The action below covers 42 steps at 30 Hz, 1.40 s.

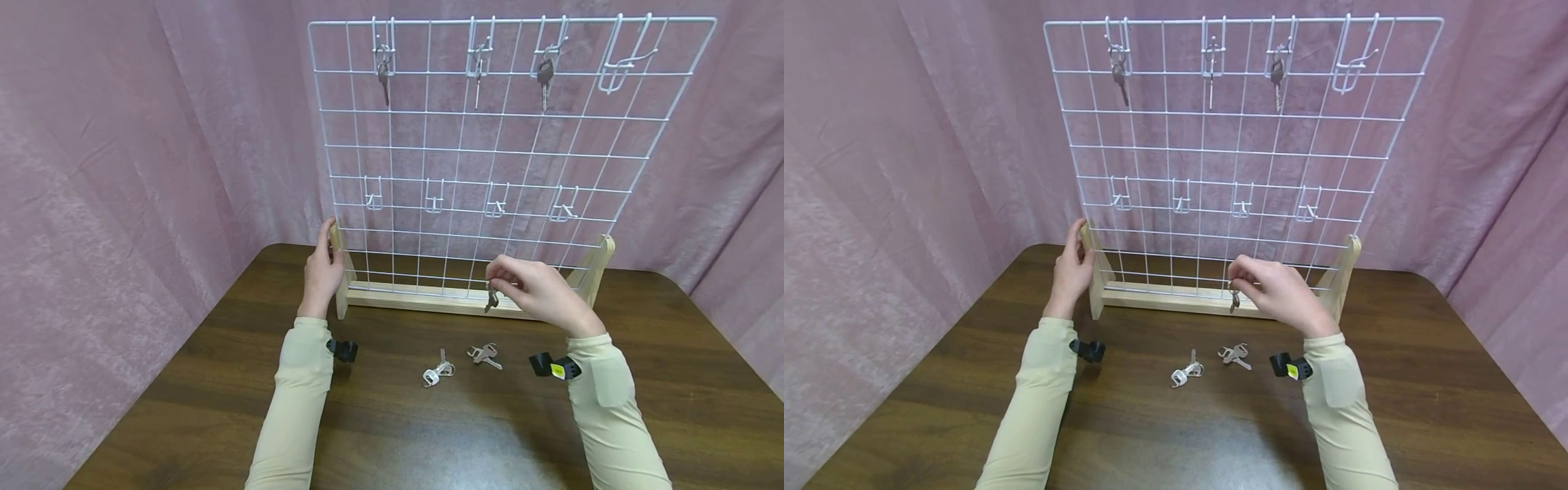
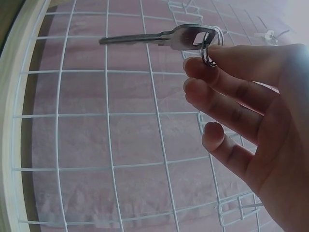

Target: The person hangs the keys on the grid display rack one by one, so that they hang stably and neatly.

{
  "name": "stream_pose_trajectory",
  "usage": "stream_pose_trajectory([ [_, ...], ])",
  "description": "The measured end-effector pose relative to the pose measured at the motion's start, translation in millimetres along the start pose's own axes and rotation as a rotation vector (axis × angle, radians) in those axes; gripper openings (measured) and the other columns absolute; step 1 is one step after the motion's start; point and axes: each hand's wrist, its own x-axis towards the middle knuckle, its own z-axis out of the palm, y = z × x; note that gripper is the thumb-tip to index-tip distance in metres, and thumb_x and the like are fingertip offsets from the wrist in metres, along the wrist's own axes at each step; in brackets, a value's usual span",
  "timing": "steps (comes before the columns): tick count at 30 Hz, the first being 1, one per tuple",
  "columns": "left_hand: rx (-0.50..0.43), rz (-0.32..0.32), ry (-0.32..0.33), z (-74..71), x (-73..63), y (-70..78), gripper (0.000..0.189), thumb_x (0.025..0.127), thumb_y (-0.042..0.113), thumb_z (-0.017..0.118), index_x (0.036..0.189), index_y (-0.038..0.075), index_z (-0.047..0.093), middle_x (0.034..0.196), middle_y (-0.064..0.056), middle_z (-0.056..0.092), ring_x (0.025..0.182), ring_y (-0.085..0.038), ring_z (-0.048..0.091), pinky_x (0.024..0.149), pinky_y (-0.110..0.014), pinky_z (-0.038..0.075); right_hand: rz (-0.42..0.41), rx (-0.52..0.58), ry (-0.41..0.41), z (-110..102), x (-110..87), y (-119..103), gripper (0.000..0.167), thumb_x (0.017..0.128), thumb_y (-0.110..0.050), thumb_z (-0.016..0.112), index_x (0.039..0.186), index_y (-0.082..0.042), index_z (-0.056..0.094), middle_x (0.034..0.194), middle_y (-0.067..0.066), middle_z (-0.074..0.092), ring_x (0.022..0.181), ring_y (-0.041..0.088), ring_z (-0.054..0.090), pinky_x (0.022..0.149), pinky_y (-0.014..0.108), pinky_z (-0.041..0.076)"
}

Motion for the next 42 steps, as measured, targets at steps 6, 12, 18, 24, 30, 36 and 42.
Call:
stream_pose_trajectory([
  [6,0.005,0.006,-0.001,-1.1,-0.2,-0.5,0.060,0.099,0.011,0.045,0.149,0.039,0.027,0.141,-0.019,0.053,0.105,-0.038,0.065,0.079,-0.053,0.055,-0.009,0.005,0.017,0.5,0.4,1.6,0.011,0.088,-0.005,0.067,0.094,-0.013,0.065,0.079,-0.007,0.068,0.071,0.003,0.059,0.062,0.024,0.049],
  [12,0.010,0.014,-0.004,-2.7,-0.4,-0.1,0.060,0.099,0.011,0.045,0.149,0.039,0.027,0.140,-0.020,0.054,0.105,-0.039,0.065,0.078,-0.053,0.055,-0.020,0.016,0.036,0.3,0.5,2.0,0.011,0.087,-0.005,0.068,0.093,-0.013,0.066,0.079,-0.008,0.067,0.071,0.002,0.058,0.061,0.023,0.047],
  [18,0.010,0.012,-0.005,-2.8,0.9,-0.9,0.060,0.099,0.012,0.045,0.149,0.040,0.026,0.141,-0.020,0.053,0.107,-0.038,0.064,0.079,-0.053,0.055,-0.033,0.022,0.047,0.4,0.0,5.2,0.012,0.086,-0.004,0.069,0.093,-0.013,0.066,0.077,-0.008,0.067,0.070,-0.001,0.056,0.060,0.020,0.045],
  [24,0.000,-0.002,-0.015,-2.6,-0.7,1.3,0.060,0.099,0.011,0.046,0.149,0.039,0.026,0.142,-0.020,0.052,0.109,-0.039,0.063,0.081,-0.053,0.055,-0.044,0.011,0.105,-1.1,-2.1,8.2,0.014,0.085,-0.001,0.070,0.094,-0.011,0.065,0.077,-0.006,0.067,0.069,-0.002,0.053,0.058,0.018,0.043],
  [30,-0.007,-0.007,-0.018,-1.2,-1.4,1.3,0.060,0.100,0.012,0.045,0.150,0.039,0.025,0.142,-0.021,0.051,0.108,-0.039,0.064,0.081,-0.053,0.055,-0.028,0.008,0.249,-7.5,-3.5,7.7,0.017,0.083,0.005,0.069,0.093,-0.008,0.065,0.074,-0.002,0.066,0.064,-0.003,0.046,0.057,0.012,0.037],
  [36,-0.012,-0.005,-0.023,-0.8,-0.5,1.2,0.059,0.100,0.013,0.045,0.150,0.039,0.025,0.143,-0.020,0.050,0.111,-0.039,0.063,0.082,-0.054,0.055,-0.004,0.059,0.471,-17.4,-4.6,5.3,0.015,0.082,0.012,0.067,0.093,0.002,0.066,0.073,0.007,0.066,0.065,-0.011,0.045,0.059,0.006,0.036],
  [42,-0.020,-0.011,-0.016,-1.7,-2.2,1.4,0.060,0.100,0.011,0.046,0.149,0.039,0.027,0.141,-0.021,0.052,0.110,-0.040,0.063,0.082,-0.054,0.055,0.047,0.063,0.644,-26.8,-6.7,5.1,0.012,0.083,0.011,0.065,0.093,0.006,0.067,0.073,0.006,0.065,0.068,-0.018,0.047,0.062,0.004,0.036],
])
